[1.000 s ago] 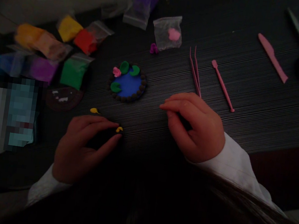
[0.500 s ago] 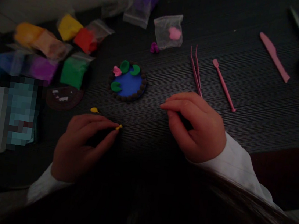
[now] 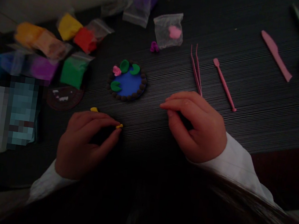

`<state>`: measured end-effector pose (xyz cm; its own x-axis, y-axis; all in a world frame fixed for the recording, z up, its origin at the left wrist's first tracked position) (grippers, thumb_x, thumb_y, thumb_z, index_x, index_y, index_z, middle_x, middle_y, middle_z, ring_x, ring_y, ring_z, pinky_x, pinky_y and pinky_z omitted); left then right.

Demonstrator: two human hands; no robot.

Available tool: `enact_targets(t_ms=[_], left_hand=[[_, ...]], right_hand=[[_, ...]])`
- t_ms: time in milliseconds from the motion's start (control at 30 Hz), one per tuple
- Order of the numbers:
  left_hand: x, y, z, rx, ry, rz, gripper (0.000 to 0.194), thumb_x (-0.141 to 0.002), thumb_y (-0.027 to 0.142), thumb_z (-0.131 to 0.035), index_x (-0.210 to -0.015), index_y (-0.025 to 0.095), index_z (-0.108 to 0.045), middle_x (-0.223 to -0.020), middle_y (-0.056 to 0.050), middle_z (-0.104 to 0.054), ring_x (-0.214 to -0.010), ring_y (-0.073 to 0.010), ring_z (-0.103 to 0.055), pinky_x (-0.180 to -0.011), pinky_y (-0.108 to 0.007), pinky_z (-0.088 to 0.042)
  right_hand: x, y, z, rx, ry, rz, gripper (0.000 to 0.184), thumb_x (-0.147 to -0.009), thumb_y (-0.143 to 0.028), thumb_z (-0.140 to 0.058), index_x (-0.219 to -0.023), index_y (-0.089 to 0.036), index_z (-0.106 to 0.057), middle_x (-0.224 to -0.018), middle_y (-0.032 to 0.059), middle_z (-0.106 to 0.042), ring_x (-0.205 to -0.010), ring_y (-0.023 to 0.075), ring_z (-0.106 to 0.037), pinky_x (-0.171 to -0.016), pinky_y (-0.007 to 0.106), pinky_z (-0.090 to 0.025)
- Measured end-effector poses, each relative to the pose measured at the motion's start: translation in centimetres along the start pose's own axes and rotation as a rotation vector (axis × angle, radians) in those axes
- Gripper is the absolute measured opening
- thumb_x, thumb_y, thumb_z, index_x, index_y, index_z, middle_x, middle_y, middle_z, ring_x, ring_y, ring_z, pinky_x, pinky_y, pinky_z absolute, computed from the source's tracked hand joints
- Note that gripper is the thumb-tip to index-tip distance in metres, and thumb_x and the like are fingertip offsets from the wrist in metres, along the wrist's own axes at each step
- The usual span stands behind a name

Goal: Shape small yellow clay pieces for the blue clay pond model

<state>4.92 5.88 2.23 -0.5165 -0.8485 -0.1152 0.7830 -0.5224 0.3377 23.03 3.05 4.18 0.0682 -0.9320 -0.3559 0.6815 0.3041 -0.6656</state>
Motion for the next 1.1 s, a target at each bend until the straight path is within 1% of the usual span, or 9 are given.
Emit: enact_targets(t_ms=[167, 333, 633, 800, 967, 1100], left_hand=[[-0.54, 0.47, -0.08, -0.024, -0.003, -0.021, 0.016, -0.068, 0.025, -0.057, -0.079, 0.016, -0.063, -0.083, -0.007, -0.062, -0.086, -0.0226, -0.053, -0.084, -0.040, -0.037], [-0.89, 0.80, -0.11, -0.036, -0.008, -0.025, 0.015, -0.067, 0.027, -0.058, -0.076, 0.015, -0.062, -0.082, -0.008, -0.062, -0.085, -0.0238, -0.054, -0.080, -0.040, -0.038], [-0.97, 0.83, 0.00, -0.038, 0.003, -0.029, 0.013, -0.066, 0.024, -0.058, -0.074, 0.015, -0.062, -0.081, -0.007, -0.062, -0.083, -0.0234, -0.054, -0.078, -0.040, -0.038], [-0.97, 0.80, -0.09, -0.031, 0.033, -0.041, 0.012, -0.065, 0.023, -0.059, -0.074, 0.014, -0.061, -0.080, -0.007, -0.060, -0.082, -0.0215, -0.053, -0.079, -0.038, -0.038], [-0.95, 0.67, -0.23, -0.021, 0.030, -0.033, 0.012, -0.067, 0.023, -0.058, -0.075, 0.015, -0.062, -0.080, -0.006, -0.059, -0.083, -0.0202, -0.052, -0.081, -0.037, -0.037], [-0.67, 0.45, -0.15, 0.002, 0.010, -0.021, 0.018, -0.066, 0.025, -0.059, -0.081, 0.015, -0.061, -0.085, -0.007, -0.058, -0.087, -0.0210, -0.050, -0.083, -0.038, -0.037]], right_hand=[[-0.08, -0.09, 0.00, -0.006, -0.002, 0.020, 0.022, -0.072, -0.010, -0.052, -0.092, -0.017, -0.059, -0.093, 0.0070, -0.061, -0.089, 0.0181, -0.057, -0.078, 0.033, -0.047], [-0.12, -0.09, 0.01, -0.016, -0.001, 0.034, 0.022, -0.071, -0.009, -0.053, -0.091, -0.014, -0.059, -0.092, 0.0084, -0.061, -0.089, 0.0176, -0.057, -0.079, 0.031, -0.046], [-0.12, -0.01, -0.07, -0.030, -0.005, 0.014, 0.023, -0.071, -0.008, -0.052, -0.091, -0.016, -0.059, -0.092, 0.0070, -0.061, -0.089, 0.0176, -0.057, -0.079, 0.032, -0.046], [-0.09, 0.00, -0.04, -0.042, -0.002, 0.010, 0.024, -0.071, -0.007, -0.052, -0.092, -0.016, -0.059, -0.093, 0.0071, -0.061, -0.089, 0.0171, -0.056, -0.079, 0.031, -0.046], [-0.03, 0.00, 0.00, -0.045, 0.002, 0.006, 0.024, -0.070, -0.006, -0.053, -0.092, -0.014, -0.059, -0.093, 0.0080, -0.061, -0.089, 0.0173, -0.056, -0.079, 0.031, -0.046], [-0.08, -0.03, -0.08, -0.043, -0.001, 0.015, 0.023, -0.070, -0.006, -0.053, -0.091, -0.012, -0.059, -0.092, 0.0090, -0.061, -0.089, 0.0169, -0.056, -0.079, 0.031, -0.046]])
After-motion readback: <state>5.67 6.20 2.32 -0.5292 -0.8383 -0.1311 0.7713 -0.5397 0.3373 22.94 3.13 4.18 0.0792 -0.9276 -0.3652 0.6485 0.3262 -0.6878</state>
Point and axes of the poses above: each hand's wrist, its own x-axis away from the middle knuckle, its own z-axis out of the back of the hand, y = z × x, the point moved 9 cm from there along -x, towards the middle knuckle
